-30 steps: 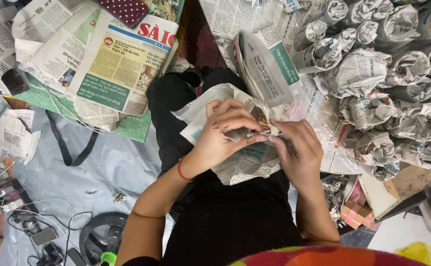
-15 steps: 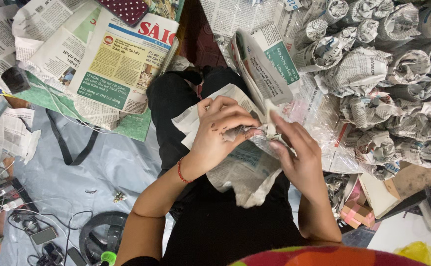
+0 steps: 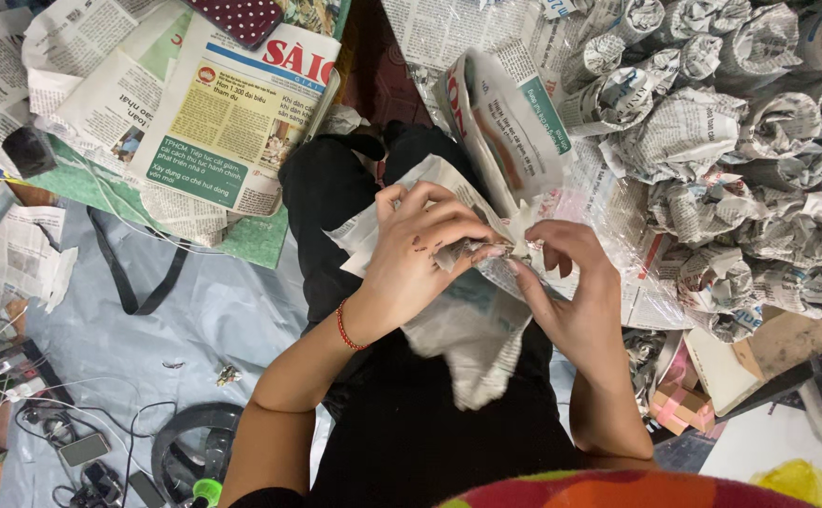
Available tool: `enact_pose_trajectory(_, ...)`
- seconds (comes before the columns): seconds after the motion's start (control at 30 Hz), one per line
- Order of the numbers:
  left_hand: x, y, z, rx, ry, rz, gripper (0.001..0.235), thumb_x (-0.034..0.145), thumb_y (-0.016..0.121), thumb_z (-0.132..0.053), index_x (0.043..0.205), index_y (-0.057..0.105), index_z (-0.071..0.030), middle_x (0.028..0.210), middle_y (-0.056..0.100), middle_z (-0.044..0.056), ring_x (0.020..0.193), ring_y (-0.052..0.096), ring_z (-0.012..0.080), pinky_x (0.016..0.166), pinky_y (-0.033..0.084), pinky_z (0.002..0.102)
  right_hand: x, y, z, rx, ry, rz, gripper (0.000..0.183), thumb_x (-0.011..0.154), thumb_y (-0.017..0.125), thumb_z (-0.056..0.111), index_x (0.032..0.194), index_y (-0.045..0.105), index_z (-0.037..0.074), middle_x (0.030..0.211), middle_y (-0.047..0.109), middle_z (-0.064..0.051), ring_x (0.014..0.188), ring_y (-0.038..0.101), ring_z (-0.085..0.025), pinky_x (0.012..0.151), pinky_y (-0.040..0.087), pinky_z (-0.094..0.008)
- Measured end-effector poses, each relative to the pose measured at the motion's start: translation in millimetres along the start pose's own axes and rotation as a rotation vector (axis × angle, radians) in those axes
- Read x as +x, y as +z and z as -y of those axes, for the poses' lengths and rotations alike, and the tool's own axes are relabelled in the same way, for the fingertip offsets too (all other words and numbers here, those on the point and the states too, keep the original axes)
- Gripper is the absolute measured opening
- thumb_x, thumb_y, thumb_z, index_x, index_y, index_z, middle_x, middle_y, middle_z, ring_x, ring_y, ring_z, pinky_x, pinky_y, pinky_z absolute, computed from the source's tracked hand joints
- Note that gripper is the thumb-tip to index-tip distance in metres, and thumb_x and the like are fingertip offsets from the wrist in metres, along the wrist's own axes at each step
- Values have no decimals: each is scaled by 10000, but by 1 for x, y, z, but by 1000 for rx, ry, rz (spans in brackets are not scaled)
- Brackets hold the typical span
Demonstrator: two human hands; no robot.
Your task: The person sits on the floor and repeatedly folds and rolls newspaper sheets into tight cylindrical bundles. They place each completed roll into a nearby black plastic crate. The workspace is cluttered with loose newspapers, a fan, and a large pile of finished rolls.
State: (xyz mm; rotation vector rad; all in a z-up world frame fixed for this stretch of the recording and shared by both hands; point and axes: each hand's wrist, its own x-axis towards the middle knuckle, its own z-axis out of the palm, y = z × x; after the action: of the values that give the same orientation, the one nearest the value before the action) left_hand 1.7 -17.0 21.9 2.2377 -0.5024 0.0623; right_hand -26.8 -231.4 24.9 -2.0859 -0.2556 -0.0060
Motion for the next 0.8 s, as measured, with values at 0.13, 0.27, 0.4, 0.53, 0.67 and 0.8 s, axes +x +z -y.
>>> enact_pose_trajectory(0.13, -1, -1, 0, 16, 15, -1, 214, 811, 851, -280, 1003, 771, -229, 1017, 707, -125, 1087, 576, 141, 1012, 288, 405, 4, -1, 3, -71, -230, -13, 385, 892, 810, 17, 1222, 613, 36, 1153, 691, -122, 1027, 690, -264, 854, 562, -360)
enact_pose_trajectory(0.27, -1, 0, -1, 13, 35, -23, 213, 812, 876, -315, 979, 765, -242, 983, 696, -141, 1067, 570, 141, 984, 282, 405, 4, -1, 10, -75, -63, 41, 373, 879, 802, 20, 1225, 662, 40, 1107, 685, -131, 995, 707, -255, 818, 570, -343)
enact_pose_trajectory(0.4, -3, -1, -3, 49, 37, -38, 208, 811, 870, -304, 979, 765, -243, 993, 700, -136, 1087, 569, 155, 996, 280, 408, 5, -2, 12, 58, 62, 112, 413, 859, 792, 39, 1252, 661, 34, 1121, 686, -114, 965, 706, -237, 810, 583, -324)
enact_pose_trajectory(0.53, -5, -4, -5, 69, 45, -33, 192, 809, 863, -289, 973, 769, -254, 977, 702, -136, 1091, 571, 161, 1011, 273, 418, 5, -1, 10, 41, 61, 95, 348, 839, 810, 47, 1176, 723, 26, 1095, 698, -102, 979, 695, -220, 814, 567, -317)
enact_pose_trajectory(0.67, -3, -2, -4, 14, 17, -24, 205, 822, 860, -359, 979, 759, -271, 953, 697, -133, 1064, 577, 146, 999, 282, 406, 1, -1, 2, -16, -51, -10, 190, 882, 777, 8, 1070, 760, 28, 1131, 736, -104, 1042, 681, -223, 908, 548, -333)
enact_pose_trajectory(0.8, 0, 0, 2, -97, -20, 21, 442, 820, 839, -422, 1194, 685, -245, 958, 707, -119, 1046, 582, 139, 1000, 286, 392, -4, 3, -17, 108, 67, -58, 145, 917, 781, -13, 1054, 777, 37, 1020, 765, -62, 886, 668, -150, 784, 545, -287)
